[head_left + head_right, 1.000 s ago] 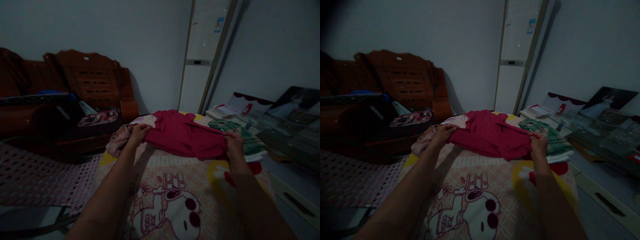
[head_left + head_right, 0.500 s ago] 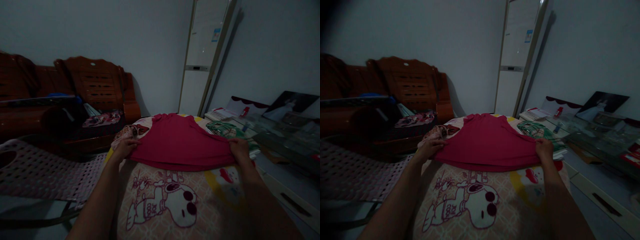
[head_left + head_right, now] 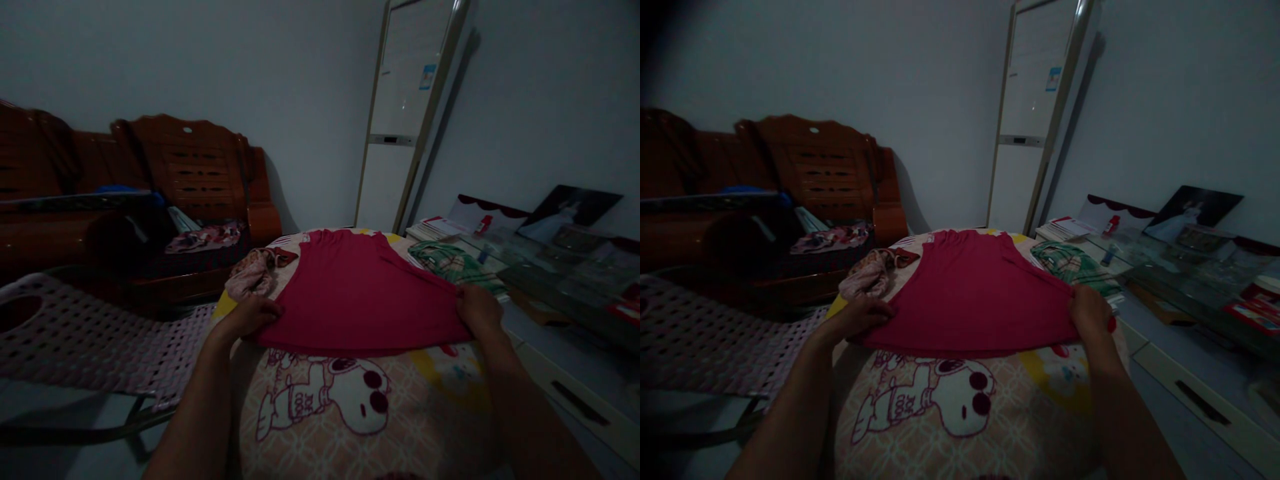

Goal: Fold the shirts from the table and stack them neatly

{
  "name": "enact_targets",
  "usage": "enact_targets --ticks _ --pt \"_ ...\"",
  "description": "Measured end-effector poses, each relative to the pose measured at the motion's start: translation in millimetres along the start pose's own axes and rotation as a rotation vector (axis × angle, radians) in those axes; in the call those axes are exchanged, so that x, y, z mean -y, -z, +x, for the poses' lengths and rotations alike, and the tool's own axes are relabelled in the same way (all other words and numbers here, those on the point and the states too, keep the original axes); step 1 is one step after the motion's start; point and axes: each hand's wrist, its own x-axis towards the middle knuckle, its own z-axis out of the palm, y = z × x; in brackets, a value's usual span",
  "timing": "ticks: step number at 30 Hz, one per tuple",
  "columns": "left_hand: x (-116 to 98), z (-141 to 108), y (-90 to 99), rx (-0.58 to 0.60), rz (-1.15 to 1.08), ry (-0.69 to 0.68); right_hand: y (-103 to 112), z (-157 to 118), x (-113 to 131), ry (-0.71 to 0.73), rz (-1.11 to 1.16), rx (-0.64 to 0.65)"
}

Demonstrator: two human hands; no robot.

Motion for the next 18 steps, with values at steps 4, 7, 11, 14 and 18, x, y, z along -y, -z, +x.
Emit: enact_targets --ticks 4,7,11,14,18 --pt "-5 8 12.3 0.118 0.170 -0.024 15 -6 17 0.029 -0.038 -0.093" --pt "-21 28 15.9 0.124 0.329 -0.090 16 -7 45 0.207 0.056 -0.197" --pt "-42 74 -0.2 0.071 0.384 -0.119 -9 -6 98 0.459 0.255 -0.080" --pt "-47 111 -24.1 0.055 0.417 -0.093 -41 -5 131 0.607 0.296 0.074" --pt "-40 144 -54.3 -0.012 0.384 -0.021 -84 -4 146 0.668 0.297 0.224"
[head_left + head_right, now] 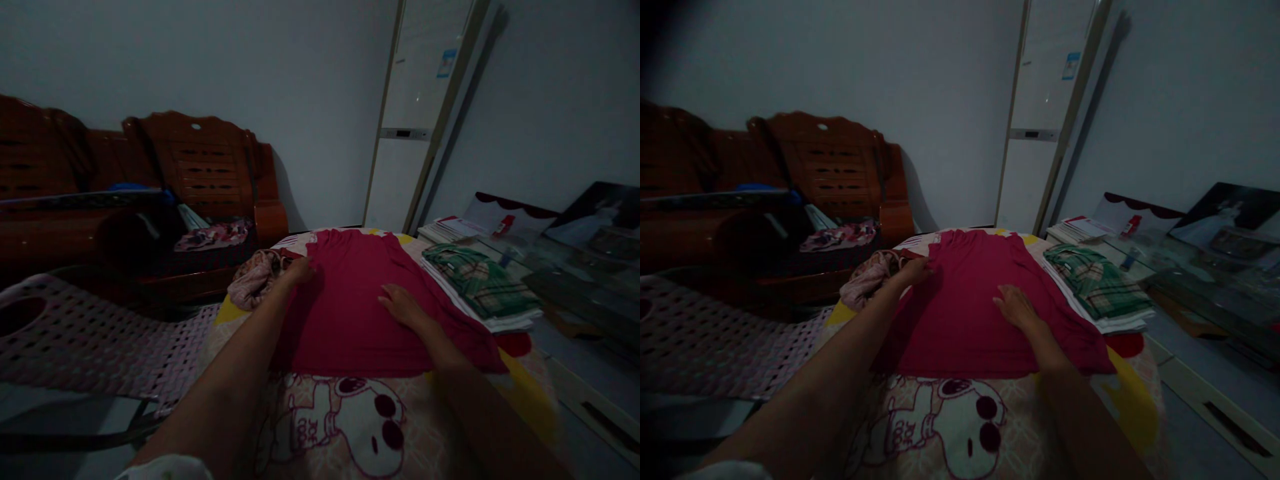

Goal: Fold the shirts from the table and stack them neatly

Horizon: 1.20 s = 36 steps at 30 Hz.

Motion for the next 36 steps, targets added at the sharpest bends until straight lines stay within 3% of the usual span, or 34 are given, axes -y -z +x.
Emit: enact_targets --ticks 5,14,18,22,24,27,31,34,36 --pt "6 28 -26.0 -0.024 -0.029 0.063 -26 -7 -14 -0.009 -0.066 -0.004" --pt "16 79 -38.1 -0.086 -0.160 0.168 -22 -13 -9 -0.008 -0.070 0.058" --pt "25 80 -39.7 -0.126 -0.155 0.212 -21 -13 -8 -0.007 -0.072 0.066" --pt "30 71 -43.5 -0.231 -0.018 0.263 -20 -12 -8 -0.022 -0.077 0.089" --pt "28 67 -43.1 -0.221 0.047 0.260 -19 -12 -8 -0.022 -0.076 0.095" --pt "19 60 -39.5 -0.178 0.082 0.181 -18 -12 -7 -0.013 -0.069 0.092" --pt "2 44 -44.1 -0.222 0.080 -0.027 -16 -12 -7 -0.011 -0.058 0.094" --pt "-3 25 -56.0 -0.100 0.051 -0.230 -15 -11 -10 -0.009 -0.056 0.098" --pt "1 14 -61.5 -0.007 0.078 -0.278 -14 -10 -14 -0.042 -0.062 0.094"
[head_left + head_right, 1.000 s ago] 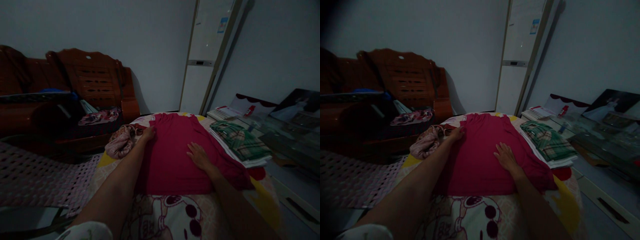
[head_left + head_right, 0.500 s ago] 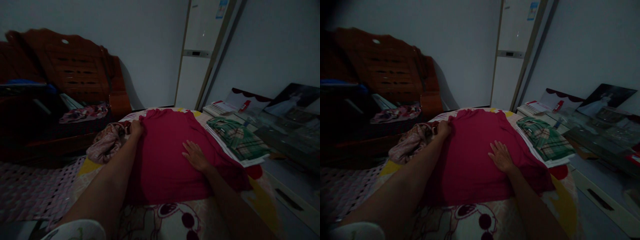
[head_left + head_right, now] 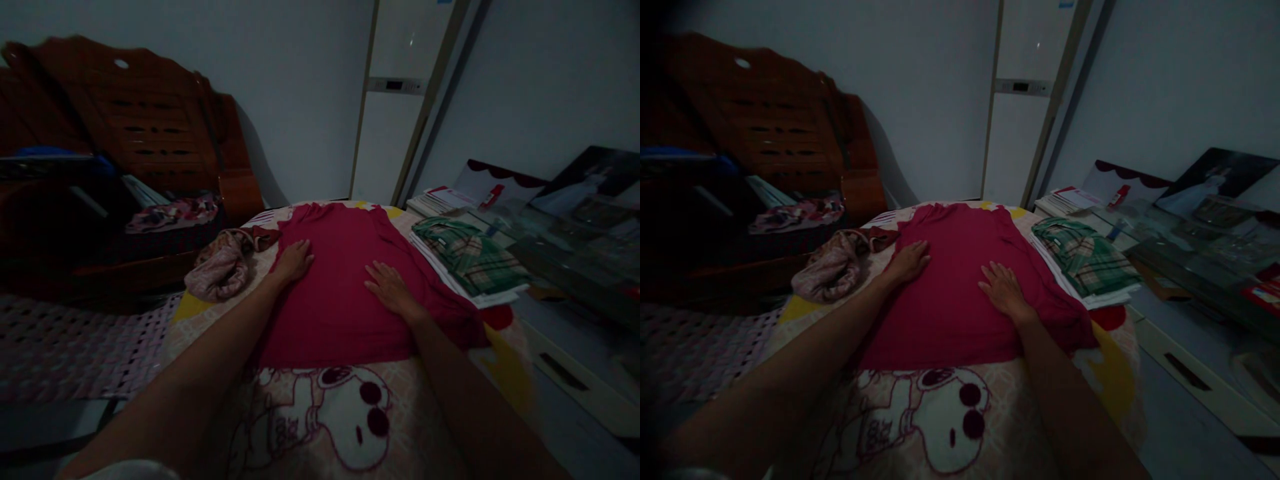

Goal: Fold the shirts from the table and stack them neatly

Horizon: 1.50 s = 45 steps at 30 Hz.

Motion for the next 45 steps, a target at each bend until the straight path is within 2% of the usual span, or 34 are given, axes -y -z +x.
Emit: enact_targets --ticks 2,5,9,12,15,18,20,22,27,37,45 --pt "5 -9 -1.2 0.048 0.064 0.035 3 1 -6 -0.066 -0.005 -0.015" --pt "16 -18 2.6 0.049 0.146 0.078 10 0 -15 -0.137 0.010 -0.037" --pt "26 -33 7.1 -0.007 0.204 0.064 29 -13 -20 -0.054 0.125 -0.032" --pt "33 -44 7.9 -0.041 0.226 0.052 47 -37 -10 0.049 0.254 -0.081" --pt "39 -51 9.7 -0.023 0.239 -0.002 64 -68 9 0.124 0.379 -0.125" --pt "39 -56 13.4 -0.004 0.242 -0.015 72 -95 25 0.129 0.466 -0.027" --pt "36 -60 16.3 0.000 0.235 -0.005 68 -107 29 0.150 0.497 0.061" --pt "32 -65 19.0 0.007 0.230 0.009 59 -114 29 0.200 0.459 0.065" --pt "24 -74 24.2 0.021 0.225 -0.007 36 -120 28 0.340 0.189 -0.101" --pt "23 -77 24.9 -0.007 0.191 0.010 24 -125 38 0.519 -0.044 -0.287" --pt "23 -78 24.9 -0.025 0.184 0.001 23 -123 40 0.527 0.014 -0.337"
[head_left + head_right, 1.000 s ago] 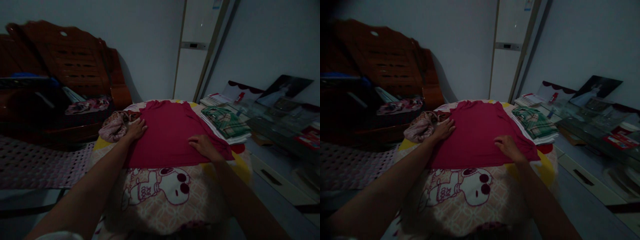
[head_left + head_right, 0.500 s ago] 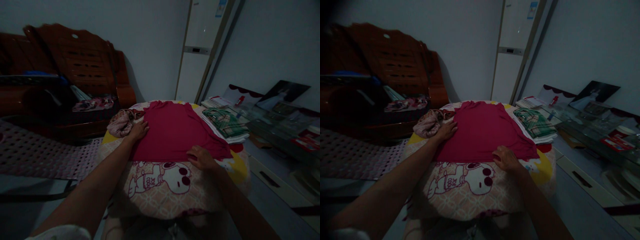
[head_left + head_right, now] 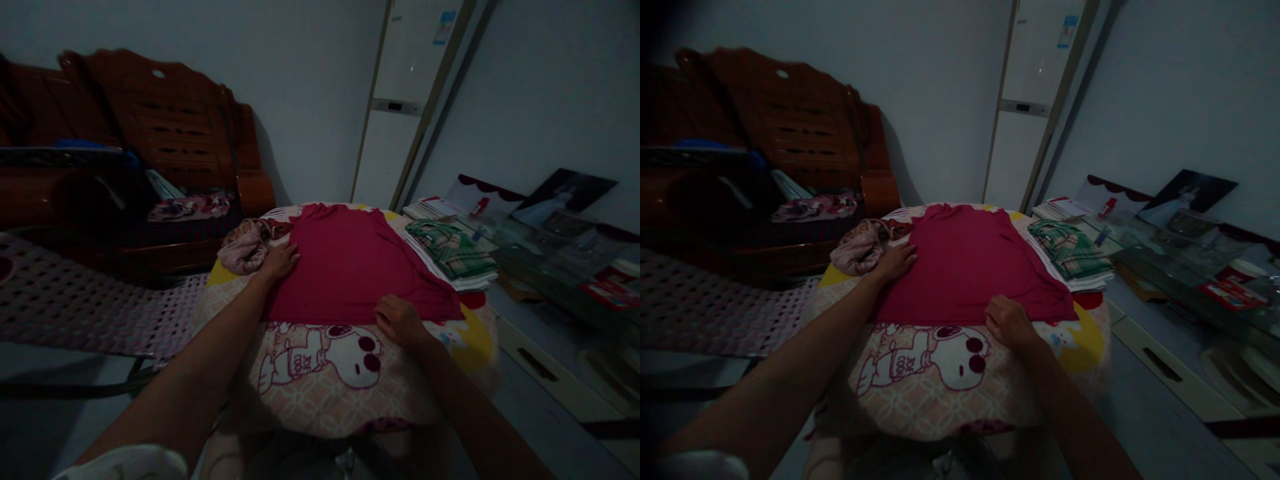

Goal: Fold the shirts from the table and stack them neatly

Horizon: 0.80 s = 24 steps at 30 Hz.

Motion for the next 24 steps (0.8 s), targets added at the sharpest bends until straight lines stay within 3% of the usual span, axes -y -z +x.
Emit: enact_targets --ticks 16,24 --pt "-2 0 3.8 0.011 -0.017 0.000 2 4 11 0.060 -0.014 0.071" --pt "-3 -1 4.7 0.003 -0.030 0.025 1 5 15 0.048 -0.014 -0.001"
